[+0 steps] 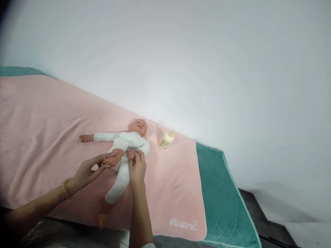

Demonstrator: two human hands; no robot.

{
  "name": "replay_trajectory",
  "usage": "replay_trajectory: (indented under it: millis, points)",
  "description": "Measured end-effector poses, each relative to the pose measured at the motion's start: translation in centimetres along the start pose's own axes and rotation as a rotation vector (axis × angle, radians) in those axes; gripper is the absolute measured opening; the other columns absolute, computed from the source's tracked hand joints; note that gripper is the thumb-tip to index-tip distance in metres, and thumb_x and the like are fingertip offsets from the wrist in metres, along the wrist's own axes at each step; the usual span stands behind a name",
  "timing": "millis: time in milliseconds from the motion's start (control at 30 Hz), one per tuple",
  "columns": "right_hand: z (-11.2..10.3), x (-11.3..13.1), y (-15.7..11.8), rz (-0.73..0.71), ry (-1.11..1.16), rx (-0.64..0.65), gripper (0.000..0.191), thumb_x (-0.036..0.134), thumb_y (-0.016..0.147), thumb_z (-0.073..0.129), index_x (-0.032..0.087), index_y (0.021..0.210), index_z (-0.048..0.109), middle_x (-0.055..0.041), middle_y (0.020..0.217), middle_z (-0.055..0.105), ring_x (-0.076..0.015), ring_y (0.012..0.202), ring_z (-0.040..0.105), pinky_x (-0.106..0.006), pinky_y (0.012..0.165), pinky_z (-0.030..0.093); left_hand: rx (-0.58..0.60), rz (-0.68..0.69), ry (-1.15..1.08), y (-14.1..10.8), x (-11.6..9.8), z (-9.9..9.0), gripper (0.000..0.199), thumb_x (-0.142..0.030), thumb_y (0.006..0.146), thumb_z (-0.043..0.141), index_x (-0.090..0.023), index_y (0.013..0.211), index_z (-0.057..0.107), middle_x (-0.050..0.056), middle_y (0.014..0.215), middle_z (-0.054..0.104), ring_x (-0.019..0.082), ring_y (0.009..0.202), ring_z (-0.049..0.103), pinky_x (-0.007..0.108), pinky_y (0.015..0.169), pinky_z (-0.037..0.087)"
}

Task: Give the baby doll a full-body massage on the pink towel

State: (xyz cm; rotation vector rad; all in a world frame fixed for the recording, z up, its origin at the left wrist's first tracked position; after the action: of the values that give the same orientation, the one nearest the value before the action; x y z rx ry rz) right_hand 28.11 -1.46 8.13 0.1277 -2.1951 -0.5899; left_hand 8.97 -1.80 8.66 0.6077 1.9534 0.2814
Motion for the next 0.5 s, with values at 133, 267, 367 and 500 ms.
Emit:
replay_trajectory:
  millis: [133, 267, 367, 500]
  points:
    - [-1.8, -1.0, 0.2, 0.07, 0.086, -0.079, 0.03, 0.024, 0.086, 0.053, 0.024, 0.114, 0.063, -0.0067, 0.114, 0.06, -0.0174, 0.098, 0.061, -0.026, 0.072, 0.052, 0.071, 0.198, 0.0, -1.2, -1.1, -0.1, 0.032, -0.031, 0.093, 0.054, -0.024, 0.124, 0.059, 0.003, 0.117, 0.07, 0.017, 0.09, 0.069, 0.02, 0.07, 0.054]
    - [-4.5, -3.0, 0.1, 0.208, 0.125, -0.213, 0.032, 0.034, 0.085, 0.056, 0.021, 0.114, 0.06, -0.0072, 0.112, 0.063, -0.0157, 0.086, 0.06, -0.026, 0.069, 0.049, 0.108, 0.418, 0.067, -3.9, -1.8, -0.1, 0.041, -0.026, 0.091, 0.058, -0.029, 0.132, 0.053, 0.002, 0.118, 0.069, 0.017, 0.099, 0.069, 0.022, 0.079, 0.055]
    - [-6.6, -4.9, -0.1, 0.347, 0.151, -0.295, 0.04, 0.041, 0.085, 0.056, 0.018, 0.117, 0.058, -0.0085, 0.11, 0.065, -0.0161, 0.083, 0.061, -0.028, 0.071, 0.049, 0.147, 0.506, 0.129, -6.5, -2.0, 0.3, 0.051, -0.021, 0.091, 0.059, -0.034, 0.139, 0.046, 0.002, 0.119, 0.069, 0.017, 0.097, 0.07, 0.023, 0.08, 0.056]
    - [-9.3, -7.5, -0.9, 0.533, 0.176, -0.379, 0.049, 0.051, 0.084, 0.057, 0.016, 0.118, 0.057, -0.0097, 0.105, 0.068, -0.019, 0.084, 0.064, -0.03, 0.074, 0.05, 0.249, 0.573, 0.1, -9.5, -2.7, 1.3, 0.061, -0.018, 0.092, 0.057, -0.035, 0.147, 0.035, 0.004, 0.118, 0.069, 0.019, 0.103, 0.069, 0.026, 0.085, 0.057]
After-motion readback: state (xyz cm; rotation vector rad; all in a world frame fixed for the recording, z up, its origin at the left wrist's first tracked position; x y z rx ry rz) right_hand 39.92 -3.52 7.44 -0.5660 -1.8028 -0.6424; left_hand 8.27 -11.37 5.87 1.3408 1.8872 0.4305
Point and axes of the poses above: each hand's wrist, its own y-axis towards the middle knuckle, its own z-axis out of the palm, x = y × z, the point moved 9 cm from there along y, towards the middle knuckle
